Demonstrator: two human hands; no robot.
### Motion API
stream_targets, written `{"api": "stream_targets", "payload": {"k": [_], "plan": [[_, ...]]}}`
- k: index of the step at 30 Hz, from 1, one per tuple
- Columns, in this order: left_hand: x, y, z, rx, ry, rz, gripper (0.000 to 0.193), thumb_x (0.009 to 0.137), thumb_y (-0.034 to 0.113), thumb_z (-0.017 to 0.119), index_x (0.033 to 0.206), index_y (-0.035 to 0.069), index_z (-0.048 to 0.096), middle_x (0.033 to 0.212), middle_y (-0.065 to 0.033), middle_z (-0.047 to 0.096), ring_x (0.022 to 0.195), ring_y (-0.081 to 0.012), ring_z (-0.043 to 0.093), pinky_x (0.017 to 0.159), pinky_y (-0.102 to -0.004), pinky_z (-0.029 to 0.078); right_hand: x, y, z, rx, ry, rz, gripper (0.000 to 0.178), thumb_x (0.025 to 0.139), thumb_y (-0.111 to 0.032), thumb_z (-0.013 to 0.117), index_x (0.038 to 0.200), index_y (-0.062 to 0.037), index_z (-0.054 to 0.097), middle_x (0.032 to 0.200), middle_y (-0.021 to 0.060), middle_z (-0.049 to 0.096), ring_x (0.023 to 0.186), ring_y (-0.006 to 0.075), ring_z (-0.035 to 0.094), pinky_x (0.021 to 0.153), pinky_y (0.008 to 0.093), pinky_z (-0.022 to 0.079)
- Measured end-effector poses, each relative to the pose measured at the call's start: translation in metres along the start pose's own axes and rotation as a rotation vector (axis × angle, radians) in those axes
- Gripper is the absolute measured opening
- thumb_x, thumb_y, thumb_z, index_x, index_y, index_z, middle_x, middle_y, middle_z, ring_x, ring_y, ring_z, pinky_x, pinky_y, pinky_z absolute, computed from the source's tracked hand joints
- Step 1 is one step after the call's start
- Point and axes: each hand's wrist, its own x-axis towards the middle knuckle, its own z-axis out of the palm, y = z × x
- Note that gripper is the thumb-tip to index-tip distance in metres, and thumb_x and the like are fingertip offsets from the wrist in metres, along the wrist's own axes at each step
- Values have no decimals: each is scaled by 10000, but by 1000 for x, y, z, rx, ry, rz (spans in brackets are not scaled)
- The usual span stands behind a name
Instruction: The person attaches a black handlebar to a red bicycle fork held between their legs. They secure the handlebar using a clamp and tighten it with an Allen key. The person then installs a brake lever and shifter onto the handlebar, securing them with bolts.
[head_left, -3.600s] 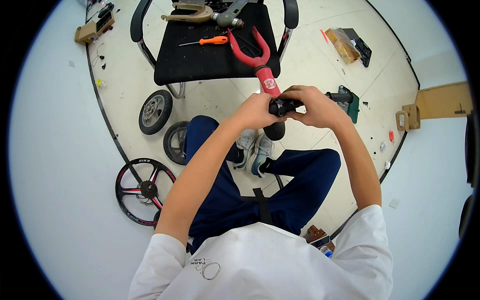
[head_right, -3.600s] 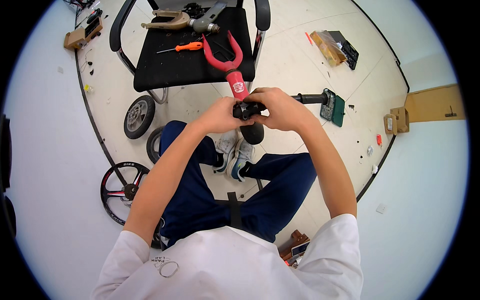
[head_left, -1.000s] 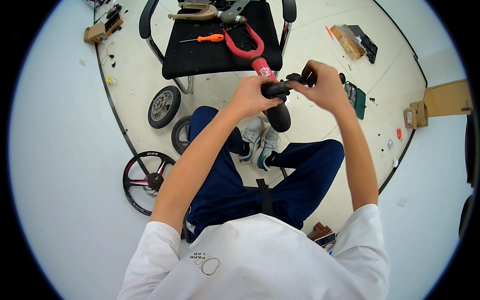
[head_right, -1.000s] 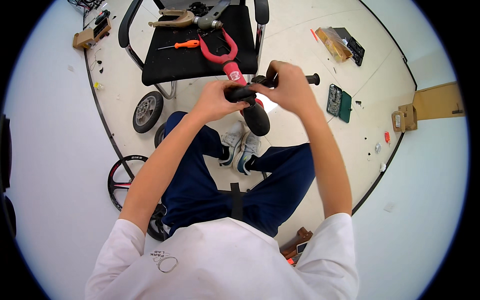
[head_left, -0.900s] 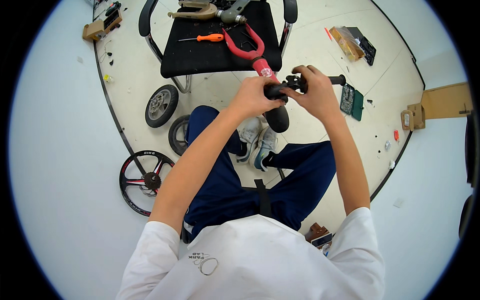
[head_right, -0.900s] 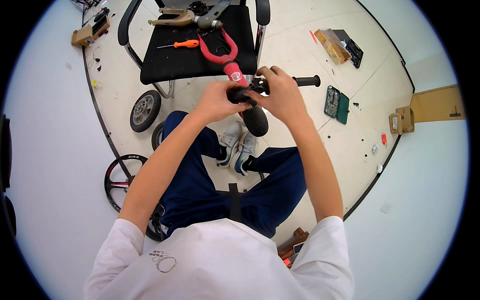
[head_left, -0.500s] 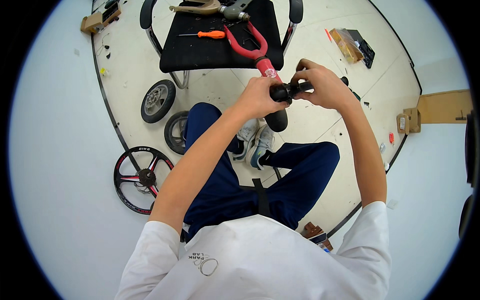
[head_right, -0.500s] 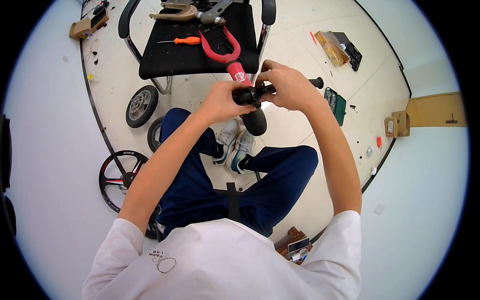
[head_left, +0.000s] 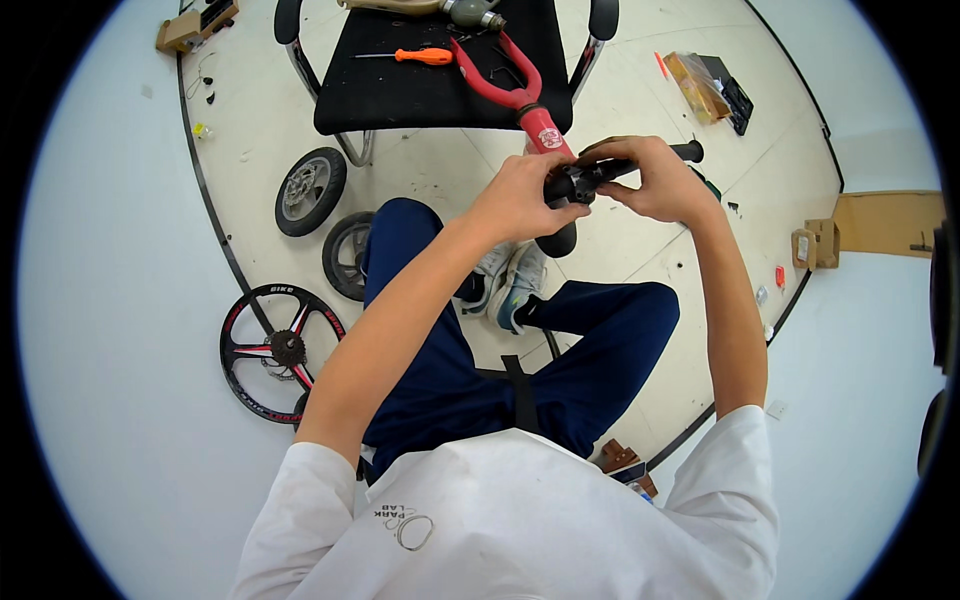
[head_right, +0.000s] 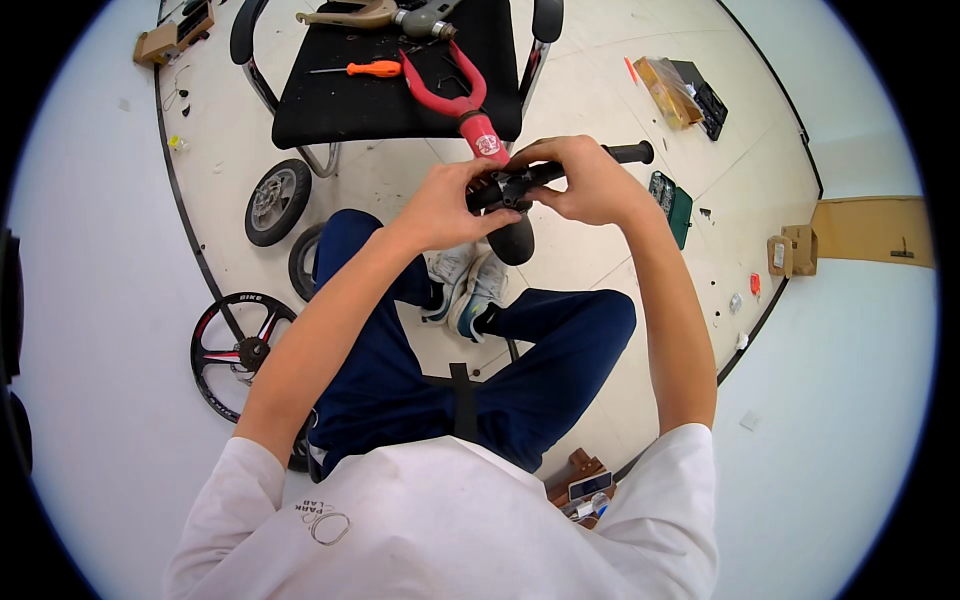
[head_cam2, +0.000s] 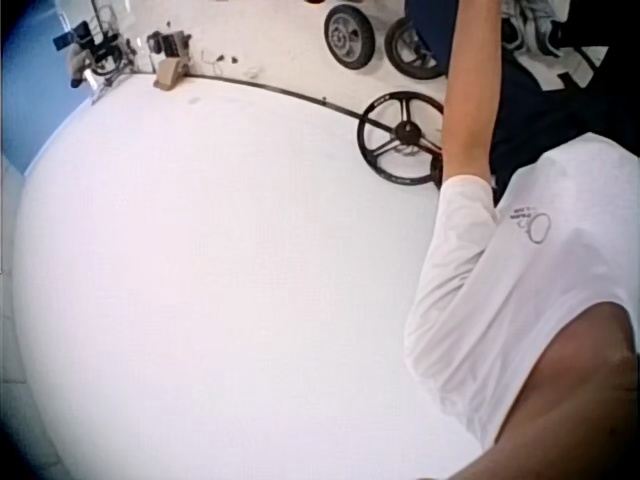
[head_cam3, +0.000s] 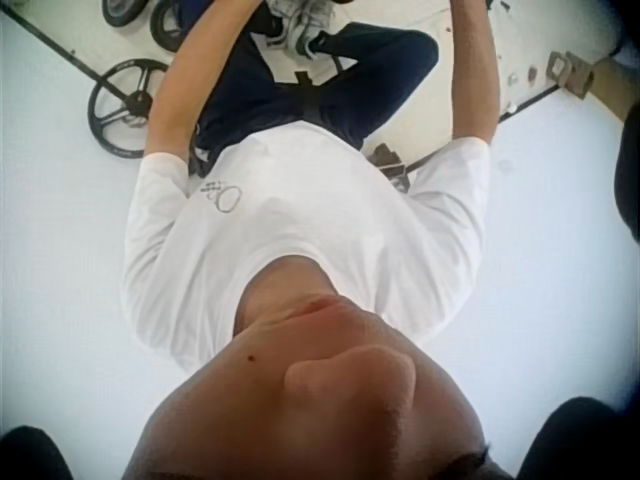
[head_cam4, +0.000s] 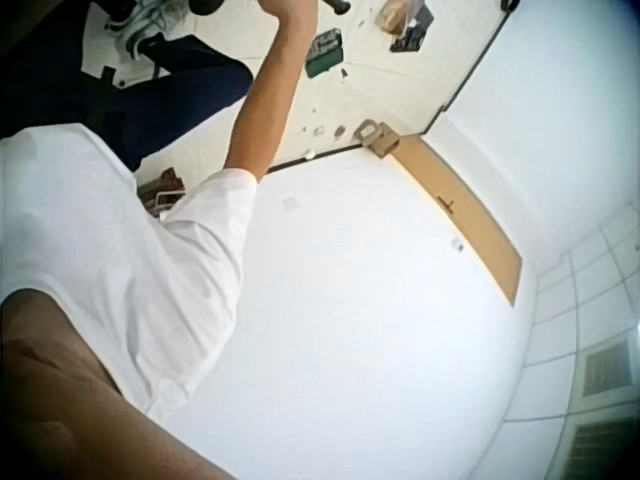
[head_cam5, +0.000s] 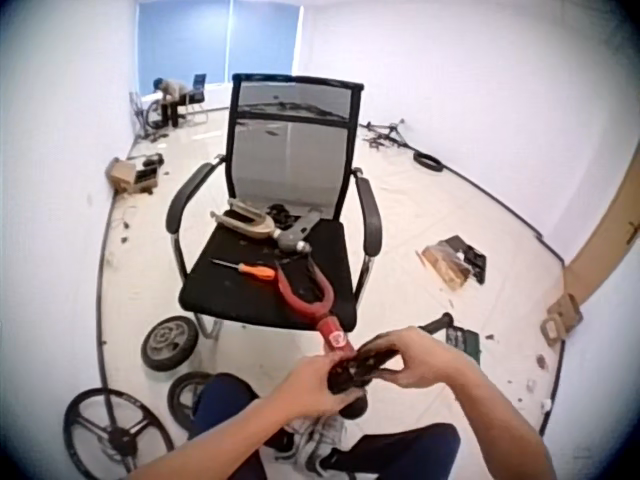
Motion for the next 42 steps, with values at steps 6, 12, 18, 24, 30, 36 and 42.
{"api": "stream_targets", "payload": {"k": [6,12,18,24,30,36,42], "plan": [[8,-4,6,9,2,93,352,841,226,751,1065,-33,668,822,-212,675,774,-356,660,719,-408,512,-2,16,-12,132,-47,5,438,740,98,669,1173,37,682,1100,173,717,1011,304,693,974,372,537],[16,7,1,79,-130,20,321,857,245,734,976,-46,668,805,-242,664,814,-396,652,740,-450,500,1,12,-21,8,-123,61,434,753,84,663,1178,4,704,1080,153,737,975,271,705,982,367,526],[8,6,0,312,-113,76,318,853,192,719,1045,-45,629,869,-257,666,857,-429,641,756,-474,504,8,12,-14,86,-193,60,410,758,76,668,1161,6,701,1043,155,734,946,268,695,945,358,538],[11,11,3,316,-84,38,310,830,182,712,1015,-54,632,879,-257,669,870,-430,651,775,-483,518,0,25,-3,29,-44,-59,442,735,35,694,1175,4,676,1035,174,722,946,303,685,942,372,529],[14,17,2,368,-136,9,317,811,207,712,966,-62,650,864,-255,683,880,-407,675,792,-465,539,-1,17,-12,-97,-87,36,527,684,-24,763,1204,-25,677,1006,165,719,939,302,680,907,378,528],[20,32,5,555,-309,-160,380,850,274,667,1013,-66,620,929,-263,676,917,-418,671,808,-483,540,-5,24,-7,-96,-148,81,495,718,3,734,1211,-27,688,1010,174,727,942,317,680,872,385,523],[12,18,2,553,-333,-159,439,914,311,616,1097,-84,558,999,-278,660,950,-433,659,829,-504,526,-7,20,-4,-395,-121,139,301,783,-12,737,1084,-19,723,969,157,722,946,343,664,864,414,519]]}}
